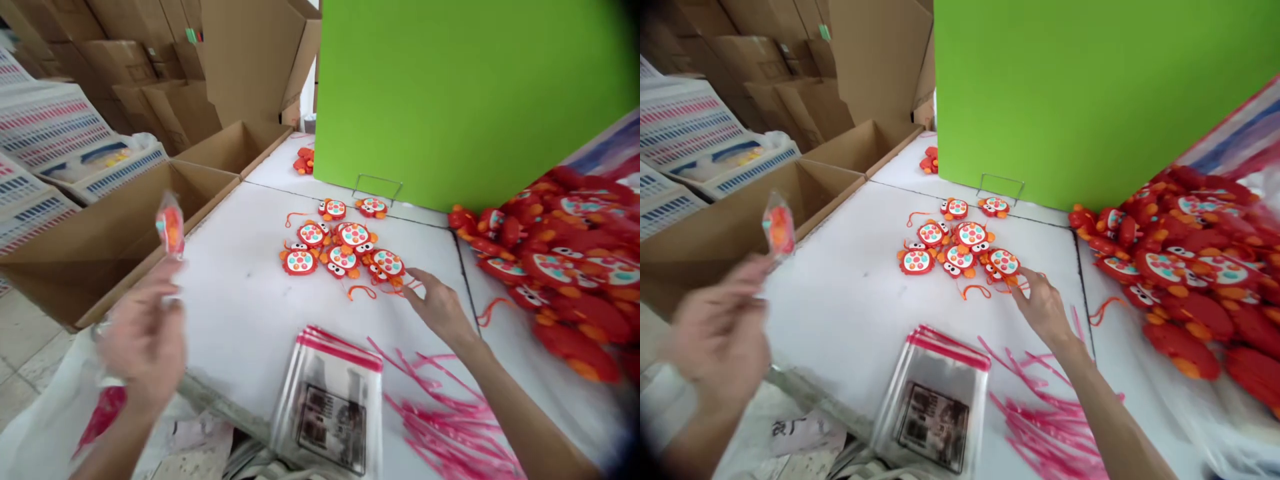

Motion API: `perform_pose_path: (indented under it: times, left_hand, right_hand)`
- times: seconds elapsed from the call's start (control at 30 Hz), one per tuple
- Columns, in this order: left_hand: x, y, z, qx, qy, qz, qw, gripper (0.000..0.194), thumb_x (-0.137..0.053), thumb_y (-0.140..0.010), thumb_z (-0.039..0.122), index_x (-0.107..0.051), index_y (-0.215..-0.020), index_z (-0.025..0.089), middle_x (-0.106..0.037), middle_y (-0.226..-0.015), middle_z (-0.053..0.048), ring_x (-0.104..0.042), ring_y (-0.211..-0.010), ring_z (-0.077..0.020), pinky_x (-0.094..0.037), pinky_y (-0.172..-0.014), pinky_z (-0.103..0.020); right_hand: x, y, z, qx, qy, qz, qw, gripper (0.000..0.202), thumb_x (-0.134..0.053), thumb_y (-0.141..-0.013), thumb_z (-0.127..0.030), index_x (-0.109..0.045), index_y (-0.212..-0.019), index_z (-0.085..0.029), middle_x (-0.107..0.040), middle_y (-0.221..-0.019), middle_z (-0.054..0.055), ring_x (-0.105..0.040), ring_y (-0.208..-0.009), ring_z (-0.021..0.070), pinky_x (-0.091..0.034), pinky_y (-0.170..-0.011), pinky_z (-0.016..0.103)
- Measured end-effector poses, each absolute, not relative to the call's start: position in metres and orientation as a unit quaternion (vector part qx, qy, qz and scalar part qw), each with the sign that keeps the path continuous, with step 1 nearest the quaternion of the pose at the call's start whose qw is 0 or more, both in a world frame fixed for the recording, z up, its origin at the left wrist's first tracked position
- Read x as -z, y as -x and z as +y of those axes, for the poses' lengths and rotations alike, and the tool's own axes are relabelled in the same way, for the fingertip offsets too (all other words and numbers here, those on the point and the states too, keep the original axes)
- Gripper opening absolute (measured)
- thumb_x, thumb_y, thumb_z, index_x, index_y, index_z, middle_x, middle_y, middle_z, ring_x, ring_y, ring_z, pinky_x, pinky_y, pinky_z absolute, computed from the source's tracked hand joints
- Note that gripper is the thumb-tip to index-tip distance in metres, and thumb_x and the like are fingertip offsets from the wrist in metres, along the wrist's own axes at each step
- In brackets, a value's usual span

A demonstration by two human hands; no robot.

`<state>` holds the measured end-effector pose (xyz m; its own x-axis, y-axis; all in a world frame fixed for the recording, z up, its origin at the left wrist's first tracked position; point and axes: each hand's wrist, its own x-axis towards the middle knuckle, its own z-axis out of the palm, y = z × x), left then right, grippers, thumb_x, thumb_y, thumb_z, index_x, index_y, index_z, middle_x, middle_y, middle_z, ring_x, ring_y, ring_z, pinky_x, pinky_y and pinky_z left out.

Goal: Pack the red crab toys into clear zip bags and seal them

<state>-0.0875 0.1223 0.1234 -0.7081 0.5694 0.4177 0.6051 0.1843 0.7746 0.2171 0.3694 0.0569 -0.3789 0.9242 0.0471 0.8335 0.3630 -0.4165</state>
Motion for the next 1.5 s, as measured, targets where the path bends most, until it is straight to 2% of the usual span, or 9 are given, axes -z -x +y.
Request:
perform_pose_path:
  times: [0.2, 0.4, 0.5, 0.8, 0.93, 1.13, 1.27, 1.37, 1.5]
  left_hand:
    - [-0.029, -0.018, 0.134, 0.314, 0.683, -0.634, -0.182, 0.026, -0.044, -0.086, 0.013, -0.056, -0.108, 0.02, -0.061, -0.118, -0.008, -0.051, -0.115, -0.0231, -0.043, -0.1, -0.04]
    - [-0.007, -0.045, 0.143, 0.188, 0.719, -0.634, -0.215, 0.025, -0.052, -0.078, 0.006, -0.056, -0.1, 0.018, -0.06, -0.106, -0.006, -0.053, -0.099, -0.0237, -0.048, -0.087, -0.04]
    - [-0.008, -0.041, 0.143, 0.183, 0.732, -0.62, -0.215, 0.023, -0.052, -0.08, 0.007, -0.055, -0.1, 0.018, -0.059, -0.103, -0.005, -0.051, -0.097, -0.0228, -0.046, -0.086, -0.038]
    - [0.001, -0.046, 0.138, 0.183, 0.735, -0.626, -0.187, 0.02, -0.05, -0.086, 0.012, -0.054, -0.104, 0.018, -0.059, -0.103, -0.005, -0.051, -0.093, -0.0218, -0.043, -0.084, -0.036]
    - [0.004, -0.047, 0.137, 0.178, 0.734, -0.633, -0.17, 0.018, -0.051, -0.086, 0.013, -0.054, -0.104, 0.018, -0.059, -0.097, -0.004, -0.05, -0.088, -0.0209, -0.042, -0.08, -0.035]
    - [0.004, -0.048, 0.139, 0.163, 0.771, -0.608, -0.1, 0.009, -0.061, -0.082, 0.018, -0.053, -0.078, 0.016, -0.057, -0.084, -0.003, -0.049, -0.081, -0.0206, -0.04, -0.077, -0.038]
    - [-0.002, -0.049, 0.143, 0.152, 0.753, -0.63, -0.115, 0.01, -0.063, -0.08, 0.017, -0.054, -0.083, 0.017, -0.059, -0.084, -0.003, -0.051, -0.084, -0.0223, -0.041, -0.081, -0.041]
    - [-0.006, -0.045, 0.141, 0.193, 0.708, -0.651, -0.191, 0.03, -0.064, -0.077, 0.018, -0.052, -0.105, 0.019, -0.06, -0.103, -0.005, -0.051, -0.097, -0.0253, -0.04, -0.09, -0.044]
    - [-0.001, -0.035, 0.134, 0.287, 0.649, -0.642, -0.289, 0.07, -0.058, -0.077, 0.01, -0.024, -0.138, 0.019, -0.055, -0.119, -0.01, -0.049, -0.109, -0.025, -0.041, -0.096, -0.042]
  right_hand:
    - [-0.045, -0.178, 0.444, -0.164, 0.601, -0.779, 0.069, 0.057, -0.055, -0.084, -0.04, -0.045, -0.13, -0.008, -0.062, -0.112, 0.021, -0.057, -0.106, 0.0334, -0.045, -0.088, 0.047]
    - [-0.025, -0.194, 0.461, -0.246, 0.628, -0.738, 0.025, 0.033, -0.056, -0.087, -0.044, -0.062, -0.097, -0.014, -0.067, -0.083, 0.003, -0.064, -0.068, 0.0135, -0.053, -0.064, 0.031]
    - [-0.027, -0.212, 0.455, -0.246, 0.637, -0.73, 0.047, 0.026, -0.055, -0.085, -0.038, -0.064, -0.088, -0.014, -0.068, -0.076, 0.006, -0.064, -0.064, 0.0174, -0.052, -0.061, 0.032]
    - [-0.025, -0.198, 0.434, -0.301, 0.512, -0.794, 0.13, 0.074, -0.076, -0.048, -0.024, -0.059, -0.12, -0.025, -0.05, -0.133, 0.009, -0.047, -0.12, 0.0324, -0.036, -0.1, 0.039]
    - [-0.028, -0.21, 0.434, -0.354, 0.539, -0.744, 0.174, 0.065, -0.07, -0.058, -0.037, -0.057, -0.12, -0.021, -0.058, -0.12, 0.012, -0.055, -0.109, 0.0354, -0.045, -0.09, 0.047]
    - [-0.068, -0.239, 0.418, -0.54, 0.504, -0.624, 0.254, 0.054, -0.021, -0.087, -0.052, -0.048, -0.124, -0.023, -0.059, -0.123, 0.014, -0.066, -0.094, 0.0301, -0.055, -0.068, 0.044]
    - [-0.081, -0.225, 0.385, -0.611, 0.5, -0.547, 0.277, 0.03, -0.054, -0.074, -0.044, -0.059, -0.095, -0.022, -0.07, -0.092, 0.011, -0.068, -0.073, 0.0263, -0.052, -0.056, 0.035]
    - [-0.081, -0.208, 0.348, -0.588, 0.493, -0.601, 0.222, 0.025, -0.065, -0.068, -0.039, -0.058, -0.081, -0.019, -0.065, -0.063, 0.004, -0.06, -0.052, 0.0183, -0.044, -0.046, 0.027]
    - [-0.084, -0.202, 0.297, -0.533, 0.445, -0.711, 0.11, 0.028, -0.058, -0.076, -0.044, -0.055, -0.087, -0.017, -0.059, -0.057, -0.002, -0.052, -0.048, 0.0143, -0.042, -0.045, 0.025]
